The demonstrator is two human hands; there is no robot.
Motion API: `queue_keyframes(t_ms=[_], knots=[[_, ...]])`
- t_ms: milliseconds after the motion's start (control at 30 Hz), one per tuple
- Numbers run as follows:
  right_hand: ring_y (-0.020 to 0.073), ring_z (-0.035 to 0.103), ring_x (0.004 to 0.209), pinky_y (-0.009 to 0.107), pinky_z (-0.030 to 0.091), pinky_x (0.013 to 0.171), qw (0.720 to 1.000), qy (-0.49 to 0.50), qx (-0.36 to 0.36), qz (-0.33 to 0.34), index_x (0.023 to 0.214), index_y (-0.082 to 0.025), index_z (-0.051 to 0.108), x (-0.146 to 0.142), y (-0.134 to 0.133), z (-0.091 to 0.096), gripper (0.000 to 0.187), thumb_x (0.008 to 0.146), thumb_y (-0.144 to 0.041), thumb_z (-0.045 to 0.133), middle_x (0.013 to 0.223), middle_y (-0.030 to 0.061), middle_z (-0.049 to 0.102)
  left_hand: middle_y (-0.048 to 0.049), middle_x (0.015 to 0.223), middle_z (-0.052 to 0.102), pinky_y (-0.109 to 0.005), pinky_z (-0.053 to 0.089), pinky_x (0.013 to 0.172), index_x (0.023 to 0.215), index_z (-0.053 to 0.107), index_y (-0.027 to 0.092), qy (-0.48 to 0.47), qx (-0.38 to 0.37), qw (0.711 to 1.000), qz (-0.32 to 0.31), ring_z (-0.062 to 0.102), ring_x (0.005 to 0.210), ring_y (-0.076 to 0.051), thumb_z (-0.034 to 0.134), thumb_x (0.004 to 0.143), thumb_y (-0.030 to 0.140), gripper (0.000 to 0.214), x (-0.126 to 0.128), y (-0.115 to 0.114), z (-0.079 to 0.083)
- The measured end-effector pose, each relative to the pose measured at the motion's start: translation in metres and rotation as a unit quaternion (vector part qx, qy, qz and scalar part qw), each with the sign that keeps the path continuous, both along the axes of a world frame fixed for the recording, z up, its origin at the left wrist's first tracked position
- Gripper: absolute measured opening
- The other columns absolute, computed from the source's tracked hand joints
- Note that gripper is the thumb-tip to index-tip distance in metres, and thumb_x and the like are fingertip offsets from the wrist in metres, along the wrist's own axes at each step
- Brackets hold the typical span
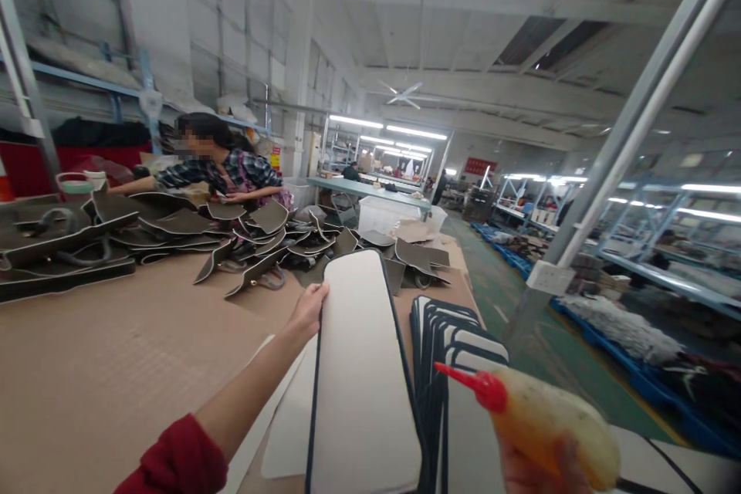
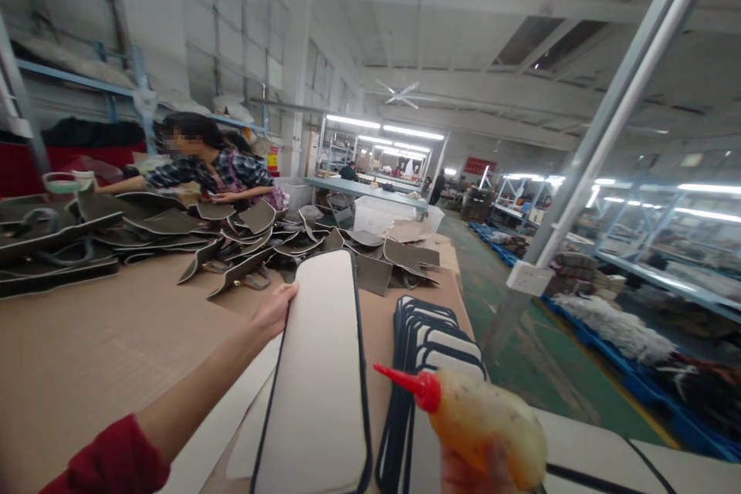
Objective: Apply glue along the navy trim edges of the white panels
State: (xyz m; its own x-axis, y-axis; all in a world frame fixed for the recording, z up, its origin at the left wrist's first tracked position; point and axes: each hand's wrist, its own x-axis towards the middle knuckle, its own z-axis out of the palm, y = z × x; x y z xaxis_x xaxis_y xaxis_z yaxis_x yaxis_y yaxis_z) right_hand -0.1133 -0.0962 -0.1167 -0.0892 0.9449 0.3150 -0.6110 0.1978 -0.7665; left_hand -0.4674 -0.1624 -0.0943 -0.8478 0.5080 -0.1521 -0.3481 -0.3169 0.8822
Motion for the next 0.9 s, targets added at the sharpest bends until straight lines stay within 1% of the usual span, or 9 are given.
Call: queue_keyframes(t_ms=[67, 167, 267, 367, 467, 567, 667, 767, 900], knots=[[0.0247, 0.073, 0.105, 0.032, 0.065, 0.079, 0.996, 0.038, -0.079, 0.006, 0.113, -0.033, 0.074, 0.0, 0.01, 0.016, 0.035, 0.08, -0.042, 0.079, 0.119, 0.0003, 0.075, 0.0054, 0.055, 0.057, -0.02, 0.041, 0.05, 0.067, 0.055, 0.019, 0.012, -0.001, 0.999, -0.031, 0.051, 0.05, -0.01, 0.088, 0.068, 0.036, 0.037, 0.011, -0.004, 0.008], [0.0248, 0.069, 0.116, 0.032, 0.061, 0.09, 0.998, 0.029, -0.044, -0.028, 0.123, -0.029, 0.07, -0.008, 0.015, 0.044, 0.058, 0.07, -0.044, 0.085, 0.131, 0.0034, 0.07, 0.0047, 0.054, 0.057, -0.019, 0.039, 0.047, 0.065, 0.057, 0.018, 0.035, -0.004, 0.995, -0.089, 0.049, 0.049, -0.01, 0.09, 0.064, 0.038, 0.038, 0.025, -0.011, 0.019], [0.0282, 0.068, 0.114, 0.052, 0.046, 0.111, 0.999, 0.022, 0.005, -0.049, 0.119, -0.028, 0.072, -0.018, 0.02, 0.071, 0.068, 0.057, -0.044, 0.093, 0.126, 0.0038, 0.071, 0.0053, 0.054, 0.057, -0.019, 0.037, 0.045, 0.066, 0.058, 0.019, 0.066, -0.012, 0.986, -0.155, 0.048, 0.048, -0.009, 0.092, 0.059, 0.039, 0.04, 0.035, -0.018, 0.026], [0.0272, 0.069, 0.105, 0.064, 0.032, 0.118, 0.998, 0.019, 0.022, -0.053, 0.107, -0.029, 0.075, -0.023, 0.031, 0.086, 0.066, 0.046, -0.039, 0.097, 0.11, 0.0007, 0.075, 0.0056, 0.055, 0.056, -0.019, 0.036, 0.043, 0.067, 0.059, 0.019, 0.079, -0.026, 0.976, -0.199, 0.047, 0.046, -0.009, 0.092, 0.06, 0.04, 0.04, 0.042, -0.021, 0.032], [0.0244, 0.069, 0.096, 0.06, 0.041, 0.113, 0.998, 0.004, 0.042, -0.046, 0.101, -0.027, 0.076, -0.026, 0.037, 0.087, 0.062, 0.043, -0.034, 0.098, 0.101, 0.0003, 0.076, 0.0052, 0.056, 0.057, -0.019, 0.038, 0.044, 0.069, 0.059, 0.019, 0.076, -0.028, 0.973, -0.217, 0.049, 0.046, -0.009, 0.09, 0.065, 0.037, 0.036, 0.046, -0.021, 0.038], [0.0214, 0.07, 0.088, 0.044, 0.058, 0.094, 0.997, -0.008, 0.06, -0.039, 0.097, -0.026, 0.076, -0.025, 0.034, 0.08, 0.054, 0.047, -0.032, 0.096, 0.093, 0.0008, 0.076, 0.0053, 0.054, 0.056, -0.019, 0.038, 0.044, 0.067, 0.057, 0.018, 0.059, -0.035, 0.975, -0.21, 0.049, 0.045, -0.009, 0.086, 0.073, 0.03, 0.032, 0.045, -0.019, 0.043], [0.0177, 0.07, 0.082, 0.029, 0.062, 0.074, 0.996, -0.018, 0.08, -0.021, 0.097, -0.025, 0.076, -0.021, 0.024, 0.07, 0.051, 0.05, -0.031, 0.096, 0.093, 0.0002, 0.076, 0.0048, 0.052, 0.055, -0.019, 0.038, 0.043, 0.065, 0.055, 0.017, 0.038, -0.046, 0.979, -0.197, 0.049, 0.043, -0.008, 0.079, 0.083, 0.023, 0.03, 0.042, -0.016, 0.045], [0.0167, 0.07, 0.079, 0.027, 0.062, 0.071, 0.996, -0.031, 0.084, -0.004, 0.101, -0.025, 0.076, -0.015, 0.014, 0.06, 0.054, 0.051, -0.033, 0.096, 0.091, -0.0004, 0.076, 0.0046, 0.052, 0.056, -0.018, 0.04, 0.044, 0.065, 0.054, 0.017, 0.022, -0.048, 0.98, -0.192, 0.049, 0.042, -0.008, 0.078, 0.085, 0.021, 0.032, 0.037, -0.013, 0.045], [0.0228, 0.073, 0.083, 0.034, 0.065, 0.073, 0.996, -0.055, 0.061, 0.024, 0.105, -0.026, 0.076, -0.007, 0.003, 0.049, 0.063, 0.048, -0.041, 0.098, 0.095, 0.0035, 0.077, 0.0047, 0.052, 0.057, -0.017, 0.043, 0.047, 0.068, 0.053, 0.017, 0.002, -0.049, 0.98, -0.193, 0.053, 0.044, -0.009, 0.077, 0.087, 0.021, 0.031, 0.032, -0.01, 0.046]])
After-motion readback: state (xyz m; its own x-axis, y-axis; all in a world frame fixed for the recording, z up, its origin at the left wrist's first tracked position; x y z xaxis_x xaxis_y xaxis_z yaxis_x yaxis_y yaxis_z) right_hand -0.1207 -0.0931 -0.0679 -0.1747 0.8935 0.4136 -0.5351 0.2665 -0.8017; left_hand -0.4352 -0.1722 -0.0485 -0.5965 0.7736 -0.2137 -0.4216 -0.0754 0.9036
